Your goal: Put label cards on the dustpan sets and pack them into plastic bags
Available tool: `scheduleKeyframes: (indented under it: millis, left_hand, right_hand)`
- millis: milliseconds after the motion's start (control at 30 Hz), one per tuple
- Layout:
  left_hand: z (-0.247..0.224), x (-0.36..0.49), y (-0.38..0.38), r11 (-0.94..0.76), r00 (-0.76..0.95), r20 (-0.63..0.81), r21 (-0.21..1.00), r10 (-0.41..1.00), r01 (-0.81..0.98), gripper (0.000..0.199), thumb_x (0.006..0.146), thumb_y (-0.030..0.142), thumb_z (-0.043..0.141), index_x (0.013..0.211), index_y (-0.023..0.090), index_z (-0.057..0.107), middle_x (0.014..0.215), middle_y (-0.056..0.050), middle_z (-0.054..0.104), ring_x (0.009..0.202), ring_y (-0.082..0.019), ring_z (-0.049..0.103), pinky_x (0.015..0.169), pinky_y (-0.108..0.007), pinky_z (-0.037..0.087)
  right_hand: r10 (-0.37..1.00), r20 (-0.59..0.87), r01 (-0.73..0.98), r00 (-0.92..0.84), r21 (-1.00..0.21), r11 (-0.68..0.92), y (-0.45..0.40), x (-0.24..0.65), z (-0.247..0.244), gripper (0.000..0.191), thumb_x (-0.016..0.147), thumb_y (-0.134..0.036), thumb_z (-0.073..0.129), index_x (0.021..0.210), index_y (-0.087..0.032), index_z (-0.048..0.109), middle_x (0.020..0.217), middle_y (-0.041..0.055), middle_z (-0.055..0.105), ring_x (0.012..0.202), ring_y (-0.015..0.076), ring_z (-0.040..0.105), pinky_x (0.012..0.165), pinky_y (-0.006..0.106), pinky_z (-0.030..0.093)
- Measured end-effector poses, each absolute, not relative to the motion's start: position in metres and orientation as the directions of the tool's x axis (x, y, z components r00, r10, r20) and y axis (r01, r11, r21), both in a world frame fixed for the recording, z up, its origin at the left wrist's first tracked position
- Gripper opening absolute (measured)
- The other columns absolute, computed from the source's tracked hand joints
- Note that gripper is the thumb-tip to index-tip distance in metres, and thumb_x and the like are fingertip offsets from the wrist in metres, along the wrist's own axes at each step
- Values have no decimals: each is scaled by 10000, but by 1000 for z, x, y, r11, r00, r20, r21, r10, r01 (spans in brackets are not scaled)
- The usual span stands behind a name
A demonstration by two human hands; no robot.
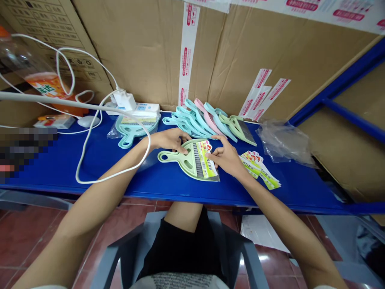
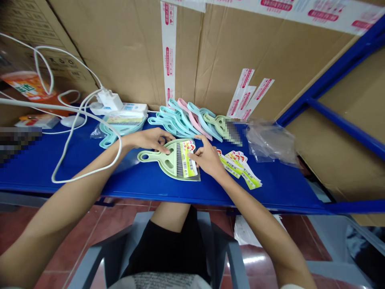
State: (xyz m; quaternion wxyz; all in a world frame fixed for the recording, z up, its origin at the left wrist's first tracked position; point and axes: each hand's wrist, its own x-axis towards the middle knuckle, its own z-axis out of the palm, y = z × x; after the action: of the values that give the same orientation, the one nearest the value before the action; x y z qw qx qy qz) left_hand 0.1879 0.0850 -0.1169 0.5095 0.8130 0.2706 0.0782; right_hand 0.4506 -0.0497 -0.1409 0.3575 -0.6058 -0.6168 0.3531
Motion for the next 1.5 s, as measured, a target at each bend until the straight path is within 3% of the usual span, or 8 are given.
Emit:
scheduleKeyframes:
  millis: [200,467,600,733,800,900,1233,1500]
  left_hand:
    - [-120,188,86,-319,844,-144,883,516,345,566,705,377,974,1187,116,834,883,-58,798,612,-114,575,553,-227,419]
    - [-120,188,87,-358,843,-111,870,527,338,556,728,377,971,1203,123,833,922,-67,807,604,-108,584,552,-227,448]
    - [-118,187,86,-366,831,-126,855,541,368,552,737,381,964,1201,118,825,923,-70,805,594,-115,600,547,-239,474]
    - [-117,188,84,-366,827,-128,852,547,374,553,739,379,959,1199,107,813,916,-68,797,585,-114,609,547,-240,482]
    - [-118,188,83,-364,826,-123,855,549,369,554,738,377,962,1197,106,808,934,-74,798,578,-108,605,540,-238,476]
    - [-118,188,83,-352,818,-131,856,560,378,572,738,392,966,1203,103,803,951,-80,795,584,-111,605,544,-245,484]
    - [-114,187,84,-344,811,-170,842,560,414,582,732,372,952,1225,100,806,966,-74,795,600,-118,612,564,-257,472]
    - [-113,183,86,-384,826,-145,832,545,400,562,735,374,953,1212,108,821,952,-74,802,604,-117,619,564,-247,448]
  right_hand:
    - [996,84,705,-37,-704,86,-54,444,-136,649,890,-459,780,1461,-250,553,605,-95,640,592,203,612,711,343,442]
    - [999,-40,368,5,-929,-39,-52,459,-125,561,894,-528,753,1332,-224,579,598,-76,632,412,132,438,451,268,314]
    - [998,57,474,12,-880,45,-53,473,-117,372,934,-458,732,1203,-206,690,626,-47,656,449,136,510,489,278,407]
    - [944,237,691,-229,-644,329,-61,472,-124,334,985,-420,752,1253,-233,823,1158,107,836,995,290,790,913,466,648]
    - [871,312,705,-381,-512,491,-65,468,-130,405,1008,-416,766,1381,-265,811,1537,128,720,1437,383,658,1206,607,541]
    - [795,272,686,-543,-403,606,-67,461,-138,513,1081,-422,697,1569,-264,704,1726,109,552,1688,389,392,1362,673,365]
    - [816,281,707,-505,-409,578,-67,457,-141,528,1159,-442,515,1650,-281,625,1773,78,479,1692,342,389,1409,644,295]
    - [868,497,895,-6,-384,226,-12,523,-88,356,996,-275,636,1262,-176,851,1293,138,841,1232,356,791,1173,535,578]
